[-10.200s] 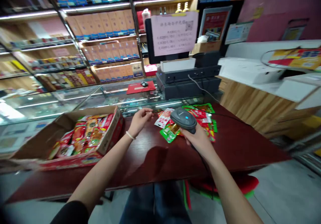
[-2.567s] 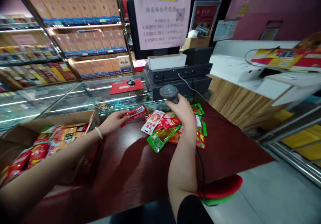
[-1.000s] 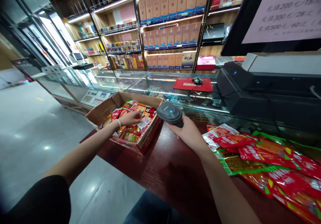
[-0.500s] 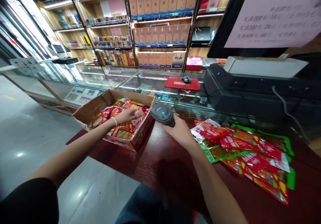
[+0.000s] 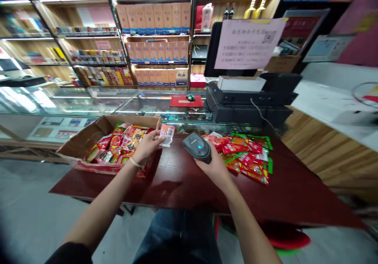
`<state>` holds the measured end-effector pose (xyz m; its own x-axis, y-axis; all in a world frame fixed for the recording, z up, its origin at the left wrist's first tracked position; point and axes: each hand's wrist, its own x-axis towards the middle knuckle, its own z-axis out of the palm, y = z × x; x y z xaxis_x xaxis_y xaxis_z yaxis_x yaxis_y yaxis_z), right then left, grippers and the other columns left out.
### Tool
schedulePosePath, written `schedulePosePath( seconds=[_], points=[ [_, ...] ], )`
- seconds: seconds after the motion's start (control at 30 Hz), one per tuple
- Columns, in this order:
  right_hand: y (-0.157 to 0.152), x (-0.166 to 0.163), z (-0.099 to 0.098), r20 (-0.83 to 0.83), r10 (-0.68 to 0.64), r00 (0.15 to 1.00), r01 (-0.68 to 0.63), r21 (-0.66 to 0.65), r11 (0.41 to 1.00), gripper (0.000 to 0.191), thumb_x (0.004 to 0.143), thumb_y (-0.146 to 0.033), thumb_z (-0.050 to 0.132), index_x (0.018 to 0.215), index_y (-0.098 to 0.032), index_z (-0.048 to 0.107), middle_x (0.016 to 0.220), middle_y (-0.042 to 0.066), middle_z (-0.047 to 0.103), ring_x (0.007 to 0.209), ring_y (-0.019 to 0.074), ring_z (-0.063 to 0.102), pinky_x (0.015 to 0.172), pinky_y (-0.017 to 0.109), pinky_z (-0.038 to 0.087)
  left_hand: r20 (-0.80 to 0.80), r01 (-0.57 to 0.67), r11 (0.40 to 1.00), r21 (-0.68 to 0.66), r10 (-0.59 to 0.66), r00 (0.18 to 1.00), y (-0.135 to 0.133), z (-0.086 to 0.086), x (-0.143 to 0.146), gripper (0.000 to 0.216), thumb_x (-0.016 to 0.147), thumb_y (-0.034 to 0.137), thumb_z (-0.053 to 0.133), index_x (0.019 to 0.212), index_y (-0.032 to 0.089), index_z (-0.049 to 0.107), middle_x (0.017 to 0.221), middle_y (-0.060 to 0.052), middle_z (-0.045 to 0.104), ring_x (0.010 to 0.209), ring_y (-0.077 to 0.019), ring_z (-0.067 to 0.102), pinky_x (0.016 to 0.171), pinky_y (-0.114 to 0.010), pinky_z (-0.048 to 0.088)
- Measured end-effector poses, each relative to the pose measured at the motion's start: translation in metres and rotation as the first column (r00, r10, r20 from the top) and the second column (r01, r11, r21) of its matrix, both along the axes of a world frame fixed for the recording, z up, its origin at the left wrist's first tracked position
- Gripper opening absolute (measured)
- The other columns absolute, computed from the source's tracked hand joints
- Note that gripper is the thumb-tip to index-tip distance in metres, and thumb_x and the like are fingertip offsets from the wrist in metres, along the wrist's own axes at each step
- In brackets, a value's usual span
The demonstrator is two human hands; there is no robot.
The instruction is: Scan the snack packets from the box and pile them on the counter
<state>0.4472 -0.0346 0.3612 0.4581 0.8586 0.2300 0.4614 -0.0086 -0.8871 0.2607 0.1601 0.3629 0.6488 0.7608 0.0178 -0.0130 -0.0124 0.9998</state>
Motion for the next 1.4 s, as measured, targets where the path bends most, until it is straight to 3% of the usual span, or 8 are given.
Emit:
schedulePosePath(
  seconds=[0.2,0.47,0.6,0.7,0.8,0.97,1.2,1.4],
  points=[
    [-0.041,0.005,-0.003,-0.029,-0.027,0.999,0.026,-0.024,0.999,0.043,0.075,-0.032,0.069,0.116,-0.02,0.063,0.095,0.006,0.072,0.089,0.0262,0.066,0.069,0.034,0.053,0.158,-0.062,0.994,-0.088,0.076,0.985,-0.052,-0.023,0.034,0.046,0.077,0.04,0.069,0.114,0.015,0.059,0.103,-0.01,0.072,0.087,-0.021,0.07,0.074,-0.032,0.057],
    [-0.055,0.016,-0.021,-0.125,-0.135,0.983,0.133,-0.025,0.991,0.042,0.075,-0.035,0.071,0.114,-0.02,0.063,0.071,0.002,0.068,0.059,0.0197,0.061,0.05,0.028,0.047,0.15,0.028,0.983,-0.181,-0.001,0.989,-0.045,-0.047,0.059,0.045,0.074,0.04,0.073,0.111,0.015,0.061,0.099,-0.008,0.072,0.082,-0.0176,0.068,0.073,-0.029,0.056],
    [-0.047,0.021,-0.034,-0.257,-0.244,0.935,0.23,-0.083,0.97,0.038,0.072,-0.039,0.073,0.102,-0.019,0.061,0.059,-0.002,0.061,0.043,0.0133,0.05,0.042,0.025,0.039,0.034,-0.068,0.997,0.027,0.067,0.997,-0.025,-0.076,0.067,0.036,0.08,0.039,0.066,0.107,0.016,0.067,0.102,-0.008,0.072,0.086,-0.0197,0.067,0.075,-0.031,0.055],
    [-0.042,0.027,-0.039,-0.34,-0.276,0.899,0.251,-0.117,0.961,0.037,0.07,-0.043,0.074,0.092,-0.019,0.058,0.054,-0.005,0.057,0.038,0.0107,0.045,0.039,0.024,0.035,-0.089,-0.169,0.918,0.36,0.214,0.973,-0.009,-0.102,0.076,0.028,0.087,0.03,0.056,0.109,0.018,0.069,0.11,-0.009,0.07,0.104,-0.0234,0.064,0.093,-0.038,0.051],
    [-0.039,0.033,-0.04,-0.372,-0.281,0.885,0.251,-0.127,0.96,0.04,0.068,-0.046,0.076,0.091,-0.019,0.057,0.052,-0.006,0.056,0.037,0.0105,0.044,0.039,0.024,0.034,-0.246,0.006,0.816,0.578,0.166,0.955,-0.002,-0.131,0.09,0.04,0.089,0.015,0.045,0.126,0.018,0.062,0.131,-0.013,0.062,0.124,-0.024,0.055,0.109,-0.043,0.04],
    [-0.033,0.037,-0.046,-0.402,-0.239,0.884,0.208,-0.119,0.971,0.044,0.067,-0.05,0.076,0.092,-0.019,0.056,0.05,-0.006,0.054,0.036,0.0111,0.045,0.037,0.024,0.034,-0.469,0.286,0.718,0.635,0.064,0.881,0.0,-0.159,0.119,0.059,0.086,0.008,0.045,0.144,0.015,0.043,0.152,-0.016,0.04,0.143,-0.0278,0.034,0.118,-0.053,0.024],
    [-0.023,0.039,-0.05,-0.39,-0.245,0.888,0.204,-0.144,0.968,0.04,0.068,-0.05,0.077,0.087,-0.021,0.058,0.047,-0.007,0.052,0.035,0.0113,0.044,0.038,0.024,0.033,-0.353,0.23,0.773,0.591,-0.009,0.936,0.002,-0.153,0.138,0.054,0.085,0.005,0.044,0.138,0.013,0.05,0.149,-0.015,0.045,0.141,-0.0237,0.037,0.118,-0.045,0.029],
    [-0.008,0.041,-0.042,-0.39,-0.279,0.877,0.234,-0.159,0.959,0.043,0.065,-0.054,0.078,0.085,-0.021,0.059,0.046,-0.006,0.053,0.035,0.0127,0.045,0.038,0.026,0.035,-0.208,0.109,0.815,0.569,0.015,0.978,-0.026,-0.078,0.11,0.042,0.082,0.002,0.046,0.115,0.018,0.067,0.121,-0.009,0.068,0.116,-0.0208,0.061,0.104,-0.039,0.046]
  ],
)
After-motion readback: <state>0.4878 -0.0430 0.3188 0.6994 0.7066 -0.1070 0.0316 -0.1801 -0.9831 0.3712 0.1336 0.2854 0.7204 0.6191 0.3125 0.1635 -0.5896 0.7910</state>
